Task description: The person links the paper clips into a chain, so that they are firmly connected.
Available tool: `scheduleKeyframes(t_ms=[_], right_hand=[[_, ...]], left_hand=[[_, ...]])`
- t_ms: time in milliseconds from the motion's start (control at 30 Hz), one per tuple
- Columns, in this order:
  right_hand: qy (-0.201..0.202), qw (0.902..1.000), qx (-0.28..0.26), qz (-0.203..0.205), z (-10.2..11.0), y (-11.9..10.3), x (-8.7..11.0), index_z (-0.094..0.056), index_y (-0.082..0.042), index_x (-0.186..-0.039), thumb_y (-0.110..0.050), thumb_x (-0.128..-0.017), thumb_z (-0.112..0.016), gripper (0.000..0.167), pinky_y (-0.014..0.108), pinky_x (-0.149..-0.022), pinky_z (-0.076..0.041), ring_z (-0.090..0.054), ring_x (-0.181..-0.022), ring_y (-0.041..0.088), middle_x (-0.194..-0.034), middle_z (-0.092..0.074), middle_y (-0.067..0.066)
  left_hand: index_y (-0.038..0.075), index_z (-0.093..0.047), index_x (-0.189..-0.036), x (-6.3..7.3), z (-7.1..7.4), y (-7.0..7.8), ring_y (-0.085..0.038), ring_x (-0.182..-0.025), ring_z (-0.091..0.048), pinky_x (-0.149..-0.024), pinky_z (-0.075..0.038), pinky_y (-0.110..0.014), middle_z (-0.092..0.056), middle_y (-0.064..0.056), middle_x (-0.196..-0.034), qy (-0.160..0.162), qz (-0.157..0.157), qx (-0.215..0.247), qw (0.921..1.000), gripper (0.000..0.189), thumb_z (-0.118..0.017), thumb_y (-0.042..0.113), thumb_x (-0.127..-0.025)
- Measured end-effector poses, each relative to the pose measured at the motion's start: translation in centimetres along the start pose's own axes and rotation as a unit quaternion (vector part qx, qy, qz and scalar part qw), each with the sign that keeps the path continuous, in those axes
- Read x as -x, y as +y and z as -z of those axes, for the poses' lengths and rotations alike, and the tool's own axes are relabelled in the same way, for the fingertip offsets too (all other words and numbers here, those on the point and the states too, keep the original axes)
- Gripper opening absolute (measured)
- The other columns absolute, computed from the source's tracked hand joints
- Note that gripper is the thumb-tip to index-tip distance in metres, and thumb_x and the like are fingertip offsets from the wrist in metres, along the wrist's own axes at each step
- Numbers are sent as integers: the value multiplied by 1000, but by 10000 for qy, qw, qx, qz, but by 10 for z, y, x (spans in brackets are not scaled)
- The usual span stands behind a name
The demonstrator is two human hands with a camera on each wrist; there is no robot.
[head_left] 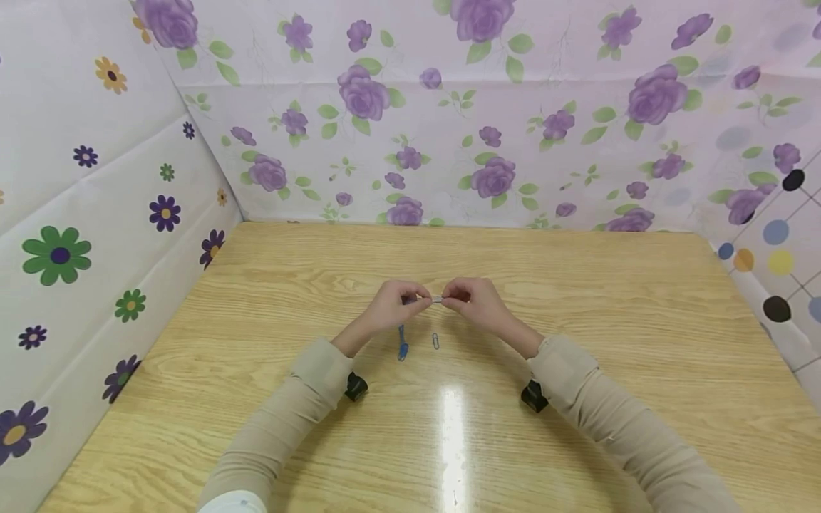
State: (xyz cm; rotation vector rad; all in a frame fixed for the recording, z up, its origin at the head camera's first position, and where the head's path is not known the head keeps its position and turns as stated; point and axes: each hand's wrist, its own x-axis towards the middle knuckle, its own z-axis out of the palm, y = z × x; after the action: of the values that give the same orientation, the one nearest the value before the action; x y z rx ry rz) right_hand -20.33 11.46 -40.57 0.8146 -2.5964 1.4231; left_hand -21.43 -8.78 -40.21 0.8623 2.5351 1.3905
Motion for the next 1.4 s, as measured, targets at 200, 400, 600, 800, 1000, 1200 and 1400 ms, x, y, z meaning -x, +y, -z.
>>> scheduleKeyframes(t_ms=[200,400,600,800,1000,1200,1400], right_hand=[[134,9997,-200,-47,2,3,4,-65,-3,-85,-12,-84,-66,9,26,-60,-47,-56,-67,13,-76,-63,3],[-148,9984,33,-544,4,2,8,-64,4,-93,-7,-79,-70,19,26,-58,-45,-53,-64,15,-73,-59,4],[-969,9920,15,-805,-2,1,10,-63,3,-97,-10,-76,-73,26,26,-59,-44,-52,-62,13,-70,-56,1],[-1373,9849,6,-1050,-12,2,15,-63,1,-99,-13,-71,-77,34,25,-56,-41,-47,-60,11,-70,-55,0],[-1380,9846,211,-1051,-19,3,16,-64,0,-100,-15,-70,-79,37,23,-56,-38,-46,-62,11,-72,-56,1],[-1327,9823,505,-1222,-27,2,15,-67,-3,-97,-15,-70,-78,32,25,-63,-41,-48,-71,13,-80,-57,2],[-1300,9810,827,-1176,-29,-3,15,-68,-5,-93,-12,-71,-76,25,24,-58,-39,-46,-64,12,-73,-54,0]], left_hand=[[-3,-68,-91,0,0,1,-11,-46,-36,-44,-29,-21,-47,-1,-55,272,-109,-82,9995,16,-58,10,-89],[-4,-66,-91,0,3,-3,-11,-47,-37,-44,-30,-21,-48,-2,-57,482,-71,-58,9988,17,-59,11,-89],[-4,-67,-90,-3,6,-6,-11,-47,-35,-45,-29,-21,-45,-1,-55,555,-32,-34,9984,16,-59,10,-89],[-5,-67,-91,-4,8,-4,-12,-47,-33,-46,-29,-22,-42,-1,-54,599,-41,19,9982,17,-58,9,-89],[-1,-68,-91,-4,9,-2,-13,-49,-36,-46,-30,-22,-45,-1,-57,655,187,135,9976,16,-59,12,-90],[-2,-67,-91,-2,13,9,-12,-49,-34,-47,-29,-21,-43,-2,-56,644,265,245,9973,15,-57,9,-90],[-3,-67,-92,-8,9,-7,-12,-48,-34,-47,-29,-22,-42,-1,-55,617,172,261,9976,18,-58,13,-90]])
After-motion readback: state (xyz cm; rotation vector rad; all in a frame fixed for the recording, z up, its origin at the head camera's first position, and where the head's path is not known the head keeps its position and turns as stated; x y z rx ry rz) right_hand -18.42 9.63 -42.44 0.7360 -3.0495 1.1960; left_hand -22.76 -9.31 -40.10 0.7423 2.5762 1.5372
